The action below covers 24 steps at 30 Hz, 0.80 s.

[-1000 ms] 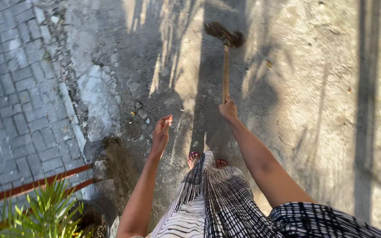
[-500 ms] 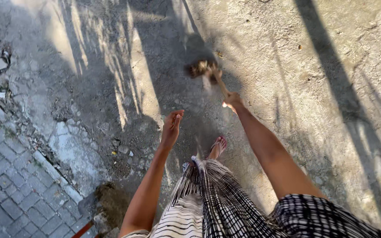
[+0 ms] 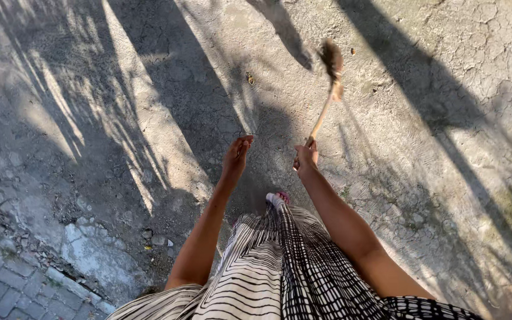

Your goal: The person sweeps dirt and debris across a cracked concrete outdoor surface using a short hand broom, eventually gathering the material near a small metal dustpan.

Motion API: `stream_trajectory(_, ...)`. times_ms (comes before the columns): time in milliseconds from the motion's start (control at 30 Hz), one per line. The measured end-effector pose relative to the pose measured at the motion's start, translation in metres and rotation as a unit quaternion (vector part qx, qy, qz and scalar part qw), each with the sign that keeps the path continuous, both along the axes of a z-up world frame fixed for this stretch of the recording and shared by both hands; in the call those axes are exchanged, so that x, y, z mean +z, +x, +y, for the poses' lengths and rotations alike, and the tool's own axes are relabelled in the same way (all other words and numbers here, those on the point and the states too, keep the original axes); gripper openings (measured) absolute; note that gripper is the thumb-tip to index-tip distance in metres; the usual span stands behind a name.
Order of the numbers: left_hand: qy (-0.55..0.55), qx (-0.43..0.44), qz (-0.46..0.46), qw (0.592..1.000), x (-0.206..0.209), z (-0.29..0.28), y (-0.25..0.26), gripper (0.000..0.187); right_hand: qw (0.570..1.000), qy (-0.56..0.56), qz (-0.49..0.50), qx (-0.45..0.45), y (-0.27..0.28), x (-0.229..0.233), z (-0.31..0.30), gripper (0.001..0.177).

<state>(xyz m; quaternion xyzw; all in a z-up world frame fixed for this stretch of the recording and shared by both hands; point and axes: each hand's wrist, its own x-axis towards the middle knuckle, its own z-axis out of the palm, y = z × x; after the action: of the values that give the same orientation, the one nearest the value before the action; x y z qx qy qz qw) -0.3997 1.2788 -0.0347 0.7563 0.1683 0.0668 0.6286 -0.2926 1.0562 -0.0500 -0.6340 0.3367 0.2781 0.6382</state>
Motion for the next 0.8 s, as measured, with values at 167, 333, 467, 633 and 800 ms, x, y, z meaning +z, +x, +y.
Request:
stream_trajectory(167, -0.020, -0.055, -0.043, 0.997, -0.019, 0.018, 0.029, 0.034, 0.977, 0.012, 0.111, -0.183, 0.035, -0.062, -0.031, 0.055)
stream_trajectory(333, -0.014, -0.054, -0.036, 0.998, -0.026, 0.058, 0.039, 0.032, 0.962, 0.046, 0.246, -0.107, 0.031, -0.101, 0.029, 0.033)
stream_trajectory(467, -0.011, -0.065, 0.010, 0.998, -0.017, 0.117, 0.057, 0.032, 0.962, 0.152, 0.225, -0.023, 0.028, -0.114, 0.209, 0.036)
stream_trajectory(633, 0.129, -0.085, -0.082, 0.984, -0.013, 0.199, 0.110, 0.031, 0.942, 0.304, 0.144, 0.014, 0.159, -0.105, 0.292, 0.026)
stream_trajectory(800, 0.047, -0.115, -0.038, 0.991, -0.005, 0.235, 0.168, 0.035, 0.960, 0.272, 0.064, -0.001, 0.169, -0.068, 0.242, 0.072)
